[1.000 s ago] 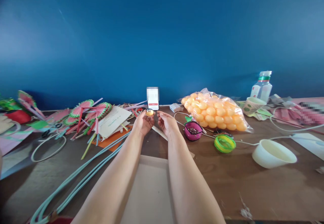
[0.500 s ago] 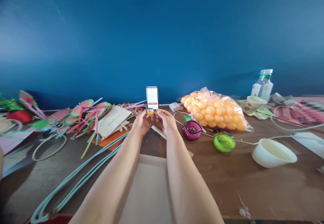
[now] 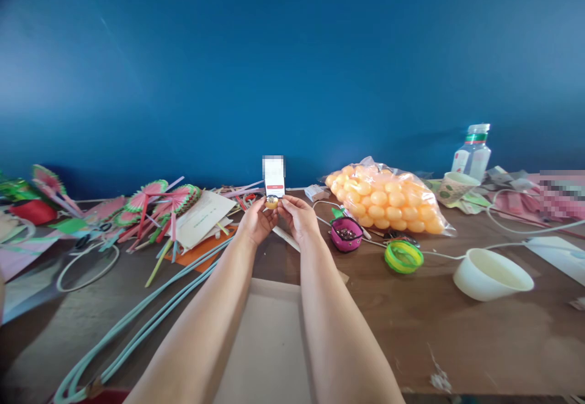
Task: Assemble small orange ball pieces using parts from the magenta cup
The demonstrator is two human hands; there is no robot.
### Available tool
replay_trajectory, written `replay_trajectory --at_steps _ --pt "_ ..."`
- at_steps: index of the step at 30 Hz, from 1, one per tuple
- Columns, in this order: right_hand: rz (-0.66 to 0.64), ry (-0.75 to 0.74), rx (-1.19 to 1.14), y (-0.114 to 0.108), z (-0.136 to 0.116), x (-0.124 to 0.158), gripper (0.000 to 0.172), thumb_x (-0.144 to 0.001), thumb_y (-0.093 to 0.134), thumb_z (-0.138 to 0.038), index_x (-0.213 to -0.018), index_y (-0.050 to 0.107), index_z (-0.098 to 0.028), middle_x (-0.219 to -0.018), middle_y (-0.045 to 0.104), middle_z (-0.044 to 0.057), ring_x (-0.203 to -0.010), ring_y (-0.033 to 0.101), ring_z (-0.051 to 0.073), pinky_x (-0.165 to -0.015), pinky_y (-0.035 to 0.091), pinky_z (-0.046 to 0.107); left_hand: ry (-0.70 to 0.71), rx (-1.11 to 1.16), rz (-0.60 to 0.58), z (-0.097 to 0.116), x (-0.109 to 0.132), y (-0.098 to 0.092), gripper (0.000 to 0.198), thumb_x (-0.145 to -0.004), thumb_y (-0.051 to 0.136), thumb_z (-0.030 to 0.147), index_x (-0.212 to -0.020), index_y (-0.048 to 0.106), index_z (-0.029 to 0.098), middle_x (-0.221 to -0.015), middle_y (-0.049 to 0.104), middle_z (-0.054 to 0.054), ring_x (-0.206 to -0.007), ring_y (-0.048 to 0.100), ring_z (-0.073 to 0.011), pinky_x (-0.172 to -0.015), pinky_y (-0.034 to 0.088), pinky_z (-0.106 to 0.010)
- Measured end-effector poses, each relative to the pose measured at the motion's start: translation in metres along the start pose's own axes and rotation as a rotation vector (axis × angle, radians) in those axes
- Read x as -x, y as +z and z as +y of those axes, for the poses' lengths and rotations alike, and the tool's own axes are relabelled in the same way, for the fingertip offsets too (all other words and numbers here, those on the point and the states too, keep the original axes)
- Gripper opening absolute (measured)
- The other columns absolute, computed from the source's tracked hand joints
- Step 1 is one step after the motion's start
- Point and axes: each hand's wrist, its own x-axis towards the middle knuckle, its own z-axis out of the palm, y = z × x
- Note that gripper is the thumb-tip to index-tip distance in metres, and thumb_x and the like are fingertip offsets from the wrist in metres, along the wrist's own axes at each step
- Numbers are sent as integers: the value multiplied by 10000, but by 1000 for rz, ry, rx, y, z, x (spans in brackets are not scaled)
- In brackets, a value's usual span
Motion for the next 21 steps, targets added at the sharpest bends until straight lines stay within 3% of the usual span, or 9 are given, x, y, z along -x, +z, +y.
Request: replay_trajectory --at_steps 6,12,21 --pt "13 -32 -28 1 1 0 167 -670 785 -52 -688 655 -155 -697 677 6 -636 642 65 -656 569 127 -6 6 11 0 0 0 185 -885 557 275 -928 645 118 -713 656 -63 -590 613 -108 -551 498 -195" --pt "27 -1 -10 -2 -1 2 167 -692 808 -163 -760 656 -176 -682 663 -25 -615 628 65 -594 559 144 -13 13 -22 1 -1 -2 216 -895 544 283 -939 649 99 -776 688 -93 -576 607 -99 -545 504 -194" --pt "-99 56 40 -2 -2 5 175 -684 810 -198 -777 664 -173 -619 636 -36 -564 604 59 -562 526 137 7 -1 -42 0 0 -1 204 -891 546 283 -895 646 106 -705 648 -62 -571 601 -108 -560 499 -210"
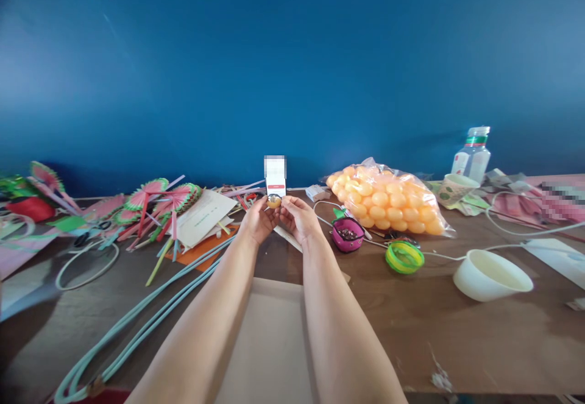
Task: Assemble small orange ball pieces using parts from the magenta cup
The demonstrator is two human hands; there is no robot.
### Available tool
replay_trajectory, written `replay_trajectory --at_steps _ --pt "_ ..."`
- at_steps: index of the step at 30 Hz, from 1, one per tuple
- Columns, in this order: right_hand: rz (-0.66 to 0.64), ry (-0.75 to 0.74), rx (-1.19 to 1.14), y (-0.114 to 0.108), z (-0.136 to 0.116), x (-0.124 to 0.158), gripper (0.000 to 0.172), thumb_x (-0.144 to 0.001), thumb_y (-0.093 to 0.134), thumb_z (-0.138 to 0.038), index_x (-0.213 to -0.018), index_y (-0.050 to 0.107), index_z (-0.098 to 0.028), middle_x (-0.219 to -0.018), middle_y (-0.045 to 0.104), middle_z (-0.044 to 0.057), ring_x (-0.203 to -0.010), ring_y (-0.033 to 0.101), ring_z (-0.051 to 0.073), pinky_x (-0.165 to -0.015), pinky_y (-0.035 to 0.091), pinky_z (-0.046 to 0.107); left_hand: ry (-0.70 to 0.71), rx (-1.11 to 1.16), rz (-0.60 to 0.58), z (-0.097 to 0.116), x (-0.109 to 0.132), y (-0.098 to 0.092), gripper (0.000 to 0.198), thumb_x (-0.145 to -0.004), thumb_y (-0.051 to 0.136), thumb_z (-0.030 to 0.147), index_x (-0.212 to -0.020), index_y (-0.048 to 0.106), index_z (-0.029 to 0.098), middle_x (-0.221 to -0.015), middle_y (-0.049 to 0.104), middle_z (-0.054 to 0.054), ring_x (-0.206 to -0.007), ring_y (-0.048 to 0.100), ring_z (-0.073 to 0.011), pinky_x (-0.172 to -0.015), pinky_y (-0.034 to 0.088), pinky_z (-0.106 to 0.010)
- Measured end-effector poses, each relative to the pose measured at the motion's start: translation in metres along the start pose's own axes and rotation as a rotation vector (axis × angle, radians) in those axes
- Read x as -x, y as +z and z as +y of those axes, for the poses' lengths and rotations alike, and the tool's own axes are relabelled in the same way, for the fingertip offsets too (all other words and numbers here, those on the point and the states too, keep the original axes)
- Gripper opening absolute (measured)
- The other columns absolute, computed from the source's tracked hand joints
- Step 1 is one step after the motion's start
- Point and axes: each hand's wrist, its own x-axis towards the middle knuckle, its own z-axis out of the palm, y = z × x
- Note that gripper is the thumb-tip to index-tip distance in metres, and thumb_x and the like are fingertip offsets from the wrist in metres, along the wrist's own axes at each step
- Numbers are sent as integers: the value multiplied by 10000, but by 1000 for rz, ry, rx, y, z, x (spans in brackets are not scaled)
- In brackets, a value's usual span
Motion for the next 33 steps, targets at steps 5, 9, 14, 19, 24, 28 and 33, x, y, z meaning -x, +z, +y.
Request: replay_trajectory --at_steps 5,9,14,19,24,28,33 --pt "6 7 48 3 0 2 219 -648 828 -223 -783 662 -174 -626 639 -36 -524 559 51 -496 475 132 1 -11 -1 -1 0 1 184 -870 583 279 -906 648 110 -688 635 -50 -577 598 -107 -572 495 -210" --pt "18 -13 72 2 -1 3 293 -583 860 -277 -742 636 -175 -571 596 -58 -484 493 38 -434 397 115 -7 -22 2 -1 0 1 187 -874 583 282 -903 648 109 -694 644 -50 -569 595 -101 -564 488 -203" --pt "9 -2 107 1 -1 3 340 -549 872 -300 -753 633 -170 -554 560 -71 -473 434 29 -408 310 116 -10 -25 -4 -1 -1 0 187 -873 591 282 -904 650 108 -690 647 -48 -562 591 -99 -560 479 -200" --pt "22 14 98 1 0 2 344 -542 870 -307 -748 635 -164 -561 559 -69 -470 418 29 -404 289 130 -6 -22 -1 -2 -1 -1 190 -880 581 284 -916 655 113 -693 652 -47 -563 588 -98 -561 478 -203" --pt "14 23 75 0 0 1 345 -534 874 -294 -737 628 -162 -571 564 -64 -473 417 26 -403 287 125 -11 -30 2 -1 0 1 204 -898 558 284 -893 656 106 -682 652 -50 -554 585 -95 -556 476 -201" --pt "-18 25 81 0 -1 2 358 -543 878 -305 -745 615 -169 -573 562 -66 -465 404 22 -399 267 115 -8 -39 0 -1 1 2 208 -898 562 287 -878 658 104 -671 650 -54 -551 581 -97 -548 474 -201" --pt "-12 35 79 0 0 1 360 -540 879 -298 -740 611 -166 -563 551 -69 -452 389 20 -391 252 117 1 -55 -3 -1 0 1 209 -897 565 289 -878 659 104 -677 647 -53 -553 581 -95 -544 471 -200"
